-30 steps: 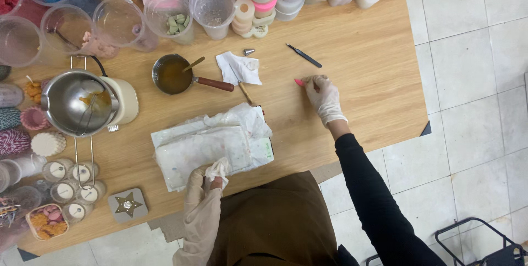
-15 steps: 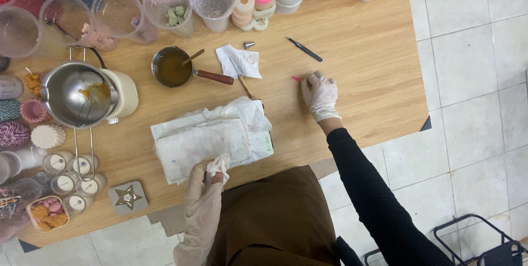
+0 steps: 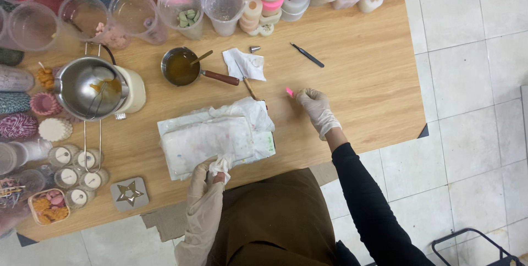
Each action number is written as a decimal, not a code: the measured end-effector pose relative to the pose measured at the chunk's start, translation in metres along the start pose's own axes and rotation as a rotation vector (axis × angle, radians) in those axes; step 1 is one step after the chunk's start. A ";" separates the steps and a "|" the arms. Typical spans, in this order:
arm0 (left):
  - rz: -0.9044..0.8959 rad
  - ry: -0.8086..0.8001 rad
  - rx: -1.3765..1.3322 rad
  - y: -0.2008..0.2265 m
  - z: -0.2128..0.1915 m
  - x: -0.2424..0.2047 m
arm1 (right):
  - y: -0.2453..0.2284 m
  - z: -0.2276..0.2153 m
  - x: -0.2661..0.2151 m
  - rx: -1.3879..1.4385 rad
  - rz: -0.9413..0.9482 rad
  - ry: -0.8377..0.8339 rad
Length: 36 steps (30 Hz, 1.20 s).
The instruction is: The person uses a heat tool on a wax candle, cleans a pair of tweezers with a cloth, and handles various small decorative wax elements at a workbench.
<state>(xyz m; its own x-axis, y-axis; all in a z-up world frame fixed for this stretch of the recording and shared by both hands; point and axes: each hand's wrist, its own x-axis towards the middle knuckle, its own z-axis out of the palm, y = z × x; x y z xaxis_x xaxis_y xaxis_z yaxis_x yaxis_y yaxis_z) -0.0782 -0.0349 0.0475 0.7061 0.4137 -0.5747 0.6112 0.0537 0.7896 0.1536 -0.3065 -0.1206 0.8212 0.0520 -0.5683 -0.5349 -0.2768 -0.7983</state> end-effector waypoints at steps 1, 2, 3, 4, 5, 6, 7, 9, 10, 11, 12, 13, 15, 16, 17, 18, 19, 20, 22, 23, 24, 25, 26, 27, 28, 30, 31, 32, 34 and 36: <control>-0.028 -0.007 -0.020 -0.001 -0.001 -0.001 | -0.006 0.002 0.000 0.167 -0.003 -0.041; -0.055 -0.014 -0.041 -0.001 -0.001 -0.003 | -0.014 0.004 0.001 0.164 -0.008 -0.047; -0.052 -0.008 -0.045 -0.001 -0.002 -0.005 | -0.022 0.006 0.002 0.180 -0.012 -0.085; -0.013 -0.014 -0.104 -0.001 -0.002 -0.007 | -0.032 0.011 0.005 0.197 -0.018 -0.128; 0.027 -0.021 -0.163 0.000 -0.002 -0.008 | -0.043 0.018 0.009 0.195 -0.026 -0.139; 0.030 -0.005 -0.165 -0.001 -0.003 -0.009 | -0.054 0.029 0.012 0.170 -0.111 -0.199; 0.044 -0.001 -0.131 -0.002 -0.003 -0.008 | -0.065 0.042 0.015 0.147 -0.197 -0.258; 0.057 0.013 -0.102 -0.008 -0.002 -0.010 | -0.086 0.073 0.024 0.144 -0.219 -0.305; 0.085 -0.006 -0.127 -0.010 -0.002 -0.009 | -0.097 0.092 0.030 0.143 -0.239 -0.336; 0.113 -0.025 -0.150 -0.012 -0.002 -0.010 | -0.105 0.112 0.036 0.080 -0.278 -0.325; 0.115 -0.016 -0.153 -0.014 -0.001 -0.012 | -0.109 0.129 0.040 0.018 -0.317 -0.310; 0.107 -0.017 -0.234 -0.016 0.000 -0.014 | -0.113 0.147 0.043 0.017 -0.321 -0.319; 0.106 -0.014 -0.318 -0.017 -0.001 -0.014 | -0.120 0.174 0.048 -0.236 -0.771 -0.232; 0.063 -0.013 -0.309 -0.017 -0.002 -0.016 | -0.123 0.182 0.047 -0.234 -0.776 -0.237; 0.020 -0.012 -0.301 -0.017 -0.003 -0.017 | -0.128 0.188 0.045 -0.285 -0.759 -0.290; 0.019 -0.005 -0.300 -0.016 -0.006 -0.020 | -0.131 0.193 0.042 -0.335 -0.738 -0.343; 0.037 0.024 -0.197 -0.015 -0.008 -0.023 | -0.132 0.195 0.038 -0.332 -0.740 -0.350; 0.057 0.052 -0.093 -0.014 -0.011 -0.024 | -0.133 0.196 0.034 -0.469 -0.775 -0.274; 0.061 0.047 -0.141 -0.011 -0.014 -0.025 | -0.130 0.197 0.037 -0.604 -0.809 -0.197; 0.064 0.036 -0.188 -0.010 -0.015 -0.025 | -0.125 0.199 0.042 -0.611 -0.812 -0.182; 0.063 0.033 -0.190 -0.009 -0.015 -0.025 | -0.119 0.199 0.050 -0.621 -0.812 -0.163; 0.041 0.024 -0.211 -0.009 -0.017 -0.025 | -0.112 0.201 0.059 -0.624 -0.810 -0.161; 0.017 0.014 -0.232 -0.009 -0.017 -0.025 | -0.106 0.203 0.067 -0.494 -0.722 -0.209; 0.016 0.007 -0.233 -0.009 -0.017 -0.025 | -0.101 0.202 0.072 -0.363 -0.633 -0.256; 0.017 0.005 -0.216 -0.009 -0.017 -0.024 | -0.099 0.198 0.075 -0.366 -0.631 -0.251; 0.019 -0.001 -0.200 -0.010 -0.016 -0.022 | -0.103 0.185 0.074 -0.642 -0.853 -0.113; 0.035 -0.008 -0.208 -0.011 -0.014 -0.021 | -0.106 0.178 0.068 -0.645 -0.851 -0.110; 0.053 -0.013 -0.215 -0.011 -0.013 -0.019 | -0.109 0.171 0.061 -0.630 -0.824 -0.109; 0.066 -0.029 -0.234 -0.013 -0.012 -0.017 | -0.114 0.156 0.047 -0.616 -0.794 -0.103; 0.077 -0.045 -0.253 -0.014 -0.010 -0.013 | -0.117 0.140 0.038 -0.513 -0.680 -0.107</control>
<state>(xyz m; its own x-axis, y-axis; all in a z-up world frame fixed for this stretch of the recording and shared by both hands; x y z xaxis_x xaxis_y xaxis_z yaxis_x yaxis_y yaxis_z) -0.0997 -0.0322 0.0464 0.7657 0.3852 -0.5151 0.4500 0.2515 0.8569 0.2196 -0.1376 -0.0771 0.8938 0.4471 -0.0358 0.2439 -0.5514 -0.7978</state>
